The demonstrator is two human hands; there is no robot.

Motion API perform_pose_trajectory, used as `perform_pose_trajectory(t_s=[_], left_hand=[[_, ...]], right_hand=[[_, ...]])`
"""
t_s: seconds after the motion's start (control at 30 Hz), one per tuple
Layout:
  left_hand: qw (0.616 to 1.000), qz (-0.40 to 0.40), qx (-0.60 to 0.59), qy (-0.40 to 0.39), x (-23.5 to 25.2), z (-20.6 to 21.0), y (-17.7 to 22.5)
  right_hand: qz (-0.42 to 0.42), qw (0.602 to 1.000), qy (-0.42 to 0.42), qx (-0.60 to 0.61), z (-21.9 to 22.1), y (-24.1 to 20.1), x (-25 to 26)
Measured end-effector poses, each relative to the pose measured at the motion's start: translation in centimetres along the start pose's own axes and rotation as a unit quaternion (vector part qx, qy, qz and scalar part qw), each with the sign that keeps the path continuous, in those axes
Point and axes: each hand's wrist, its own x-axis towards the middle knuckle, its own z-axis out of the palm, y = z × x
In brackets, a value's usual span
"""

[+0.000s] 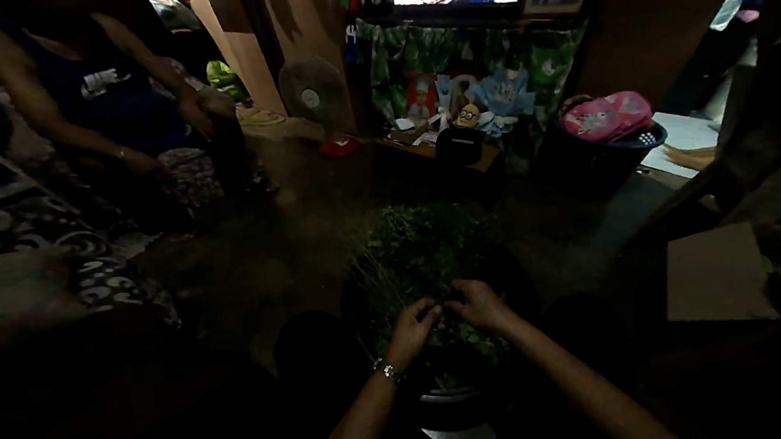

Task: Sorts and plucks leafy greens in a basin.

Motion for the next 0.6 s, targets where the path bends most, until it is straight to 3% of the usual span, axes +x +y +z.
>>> perform_pose_trajectory(t_s=[0.13, 0.33, 0.43, 0.53, 0.6], left_hand=[[1.0, -0.002, -0.011, 0.023, 0.2, 0.2, -0.3], [0.998, -0.021, 0.043, 0.034, 0.1, 0.2, 0.1], [0.995, -0.046, 0.078, 0.045, 0.3, 0.0, 0.4], [0.99, -0.036, 0.127, 0.045, 0.7, -0.2, 0.2], [0.986, -0.009, 0.168, 0.018, 0.8, -0.2, 0.0]], right_hand=[[-0.041, 0.998, -0.045, 0.001, -0.3, 0.8, 0.5], [-0.057, 0.998, -0.008, 0.038, 1.1, 1.6, 0.9], [-0.075, 0.995, 0.069, 0.015, 1.3, 1.2, 0.0], [-0.142, 0.965, 0.213, -0.053, 1.3, 1.7, -0.3], [-0.2, 0.948, 0.23, -0.096, 1.1, 2.6, 0.0]])
